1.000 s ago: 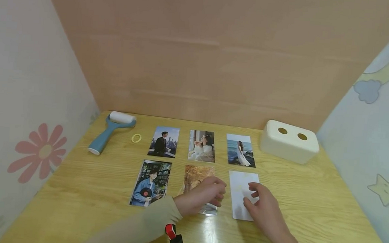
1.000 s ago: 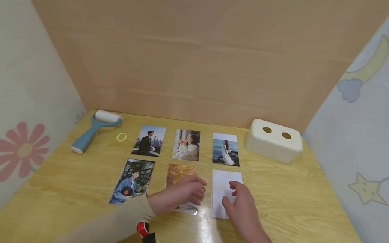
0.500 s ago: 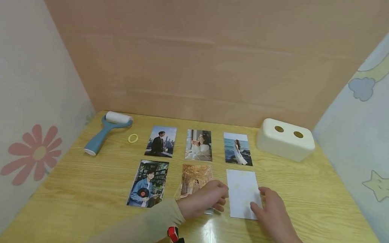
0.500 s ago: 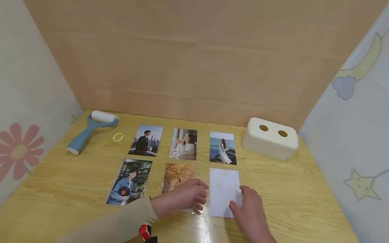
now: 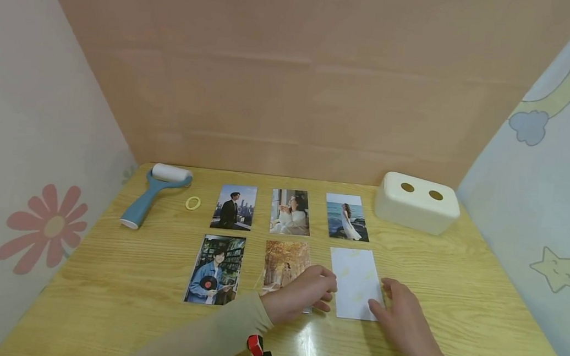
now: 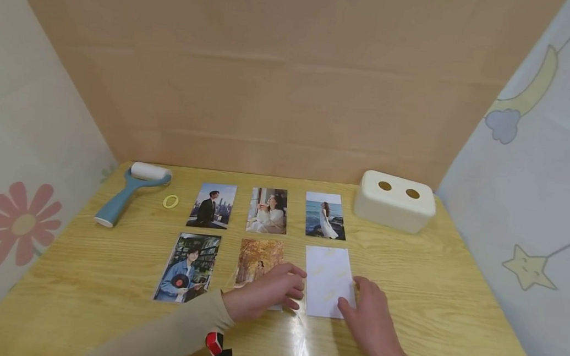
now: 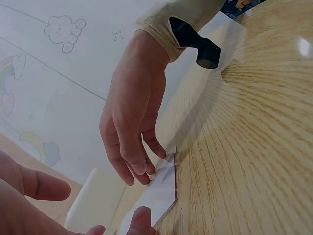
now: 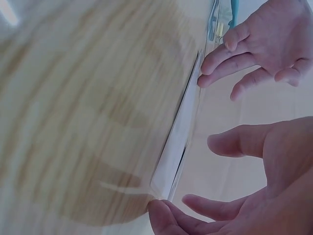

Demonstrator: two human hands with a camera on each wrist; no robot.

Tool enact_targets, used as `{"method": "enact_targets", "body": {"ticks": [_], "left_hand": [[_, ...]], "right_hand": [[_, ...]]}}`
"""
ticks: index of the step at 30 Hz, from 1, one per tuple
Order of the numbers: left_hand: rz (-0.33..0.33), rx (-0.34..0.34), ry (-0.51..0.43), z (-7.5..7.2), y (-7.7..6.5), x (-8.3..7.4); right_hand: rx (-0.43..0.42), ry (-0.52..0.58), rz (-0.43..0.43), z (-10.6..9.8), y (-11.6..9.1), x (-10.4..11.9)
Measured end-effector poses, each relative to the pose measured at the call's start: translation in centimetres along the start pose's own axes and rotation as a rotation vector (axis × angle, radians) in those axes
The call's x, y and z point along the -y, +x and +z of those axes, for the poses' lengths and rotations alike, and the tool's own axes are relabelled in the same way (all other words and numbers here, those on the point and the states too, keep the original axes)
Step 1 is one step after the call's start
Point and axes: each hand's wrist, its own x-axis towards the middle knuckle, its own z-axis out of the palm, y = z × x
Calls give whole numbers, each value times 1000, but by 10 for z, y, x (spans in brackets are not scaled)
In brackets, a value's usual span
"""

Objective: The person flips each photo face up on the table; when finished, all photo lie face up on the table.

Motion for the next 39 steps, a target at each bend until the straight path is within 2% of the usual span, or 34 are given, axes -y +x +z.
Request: {"method": "enact_targets", "body": {"ticks": [12,27,32,39], "left_hand": [[4,-22,1,4,2,0],[-4,-38,-3,6,-1,-1],[-3,-12,-64,4,-1,-2],[-12,12,-232,2,2,1]], "right_hand": [[14,4,-5,2,-1,3],[-34,3,-52,3,-5,5],[-32,-1,-36,3,-5,6],[-34,-11,-33,3,-6,7]]}}
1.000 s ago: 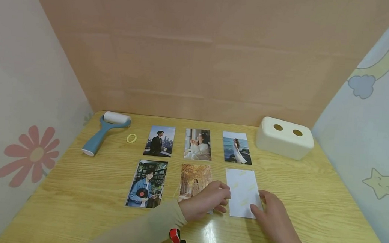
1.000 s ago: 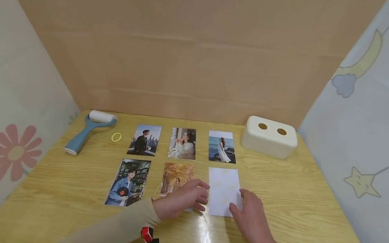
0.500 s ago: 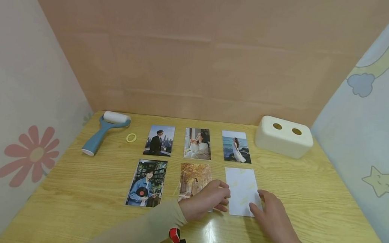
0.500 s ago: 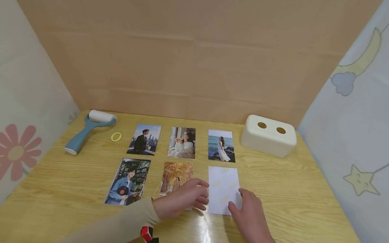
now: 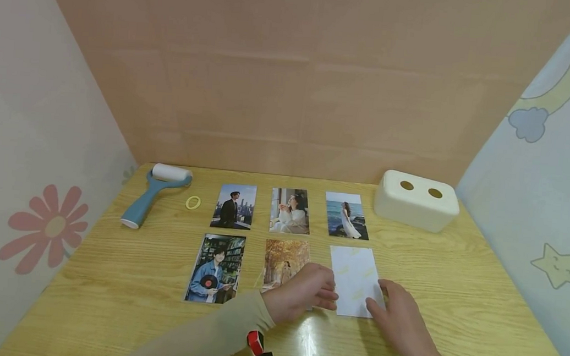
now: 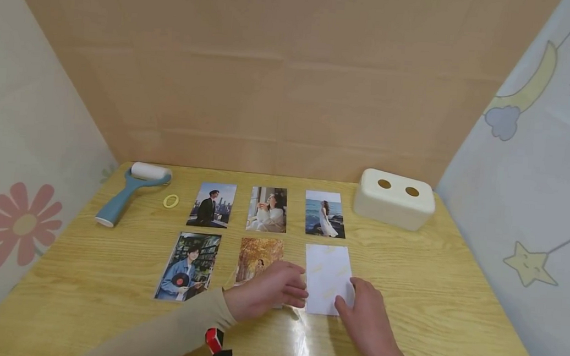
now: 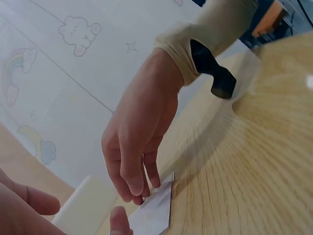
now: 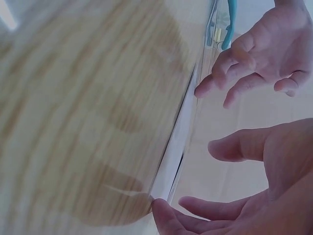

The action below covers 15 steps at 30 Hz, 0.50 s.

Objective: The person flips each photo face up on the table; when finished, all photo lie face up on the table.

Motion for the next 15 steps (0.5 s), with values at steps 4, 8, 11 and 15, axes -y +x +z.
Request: {"method": "enact_targets", "body": {"ticks": [4,8,11,15], "left_hand": [[-31,-39,-86,-1,2,2],[-40,-51,-127,-2,2,2],[-32,-43,-142,-2,1,0],[-26,-41,-152,-1,1,-2]], "right_hand": [[0,-12,1,0,1,0],[9,-14,9,2,1,0],[14,-11,7,3,1,0],[19,-2,0,3,-1,2]]}}
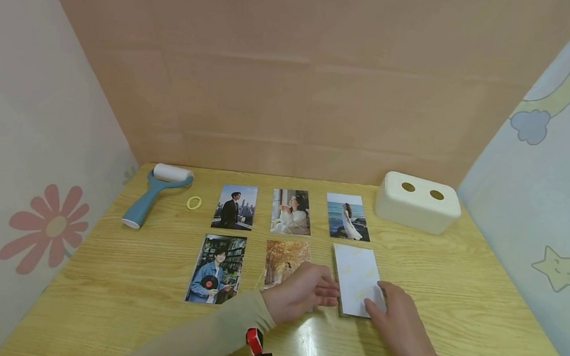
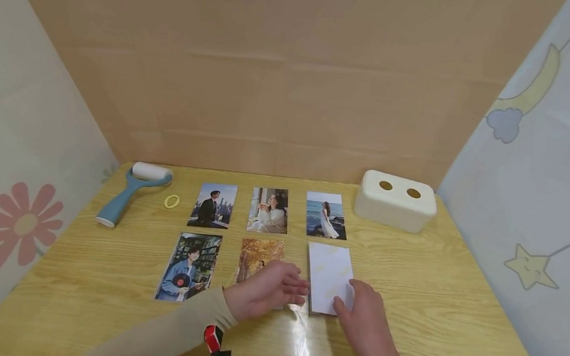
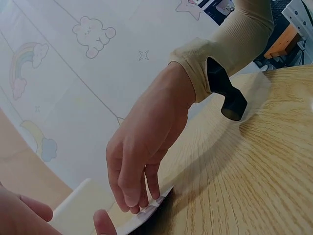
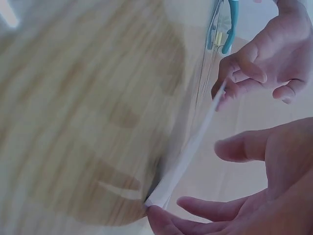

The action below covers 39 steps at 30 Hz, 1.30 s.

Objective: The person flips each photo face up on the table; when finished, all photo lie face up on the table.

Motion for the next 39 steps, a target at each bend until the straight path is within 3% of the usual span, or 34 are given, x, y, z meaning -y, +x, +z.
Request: {"method": "enact_targets", "body": {"ticks": [4,13,19,28,35,39], "left_hand": [[9,5,-6,1,2,0],[20,111,51,0,6,-3],[35,144,73,0,5,-3],[45,187,113,3,4,-3],[52,213,152,8,8,-3],[51,201,171,10,8,-4]], "right_hand": [[-4,25,2,-1,-3,6],[24,45,64,-5,-2,21],[31,15,69,-5,1,25],[-58,25,25,-6,-4,27],[-114,145,44,-10,-9,32],[-171,209,13,-11,-12,35]]}}
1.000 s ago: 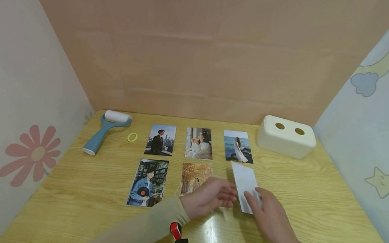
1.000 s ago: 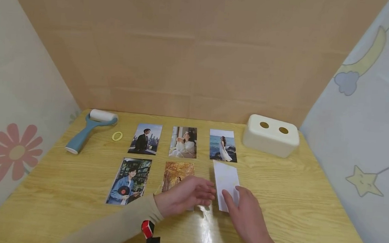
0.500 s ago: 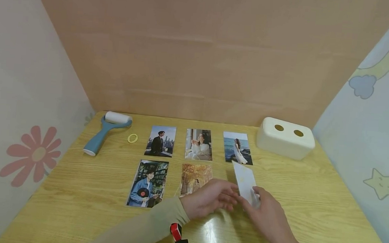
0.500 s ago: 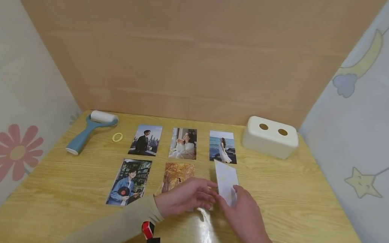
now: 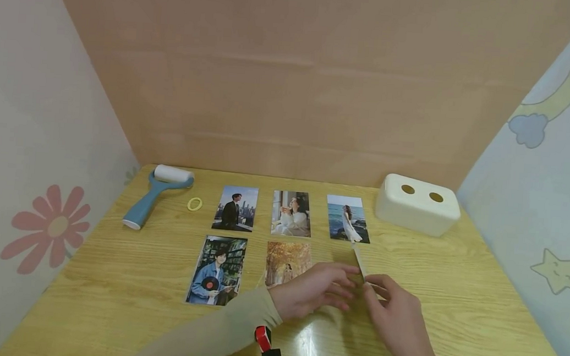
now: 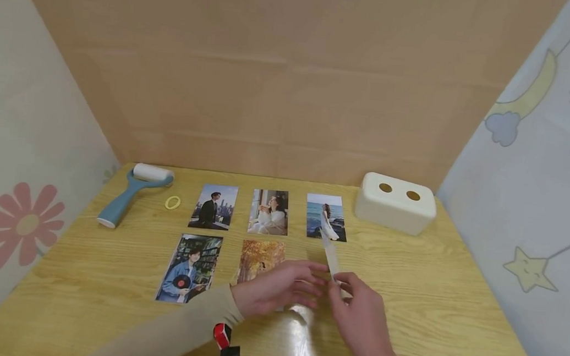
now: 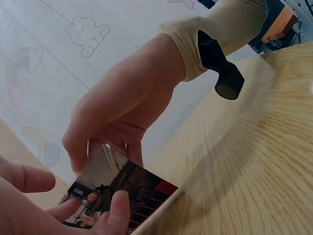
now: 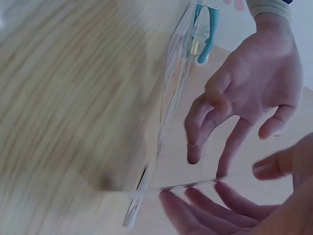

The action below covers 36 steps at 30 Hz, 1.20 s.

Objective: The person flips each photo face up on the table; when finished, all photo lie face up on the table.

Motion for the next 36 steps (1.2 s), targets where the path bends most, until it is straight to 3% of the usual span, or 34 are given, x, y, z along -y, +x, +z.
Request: {"method": "enact_targets", "body": {"ticks": [6,13,20,29,36], "left_hand": [[-10,-16,38,1,0,-2],[-23,-54,83,-2,0,-3],[-7,-90,78,-5,1,-1],[14,-117,106,-12,-3,-6],[14,-147,66,-15,-1,-3]], "right_hand": [[-61,104,-22,-3,-1,6],[-193,180,0,-5,-2,7],[-288,207,18,-8,0,3],[-205,129,77,-13,11,-14],[-28,-37,91,-14,20,-33]]}}
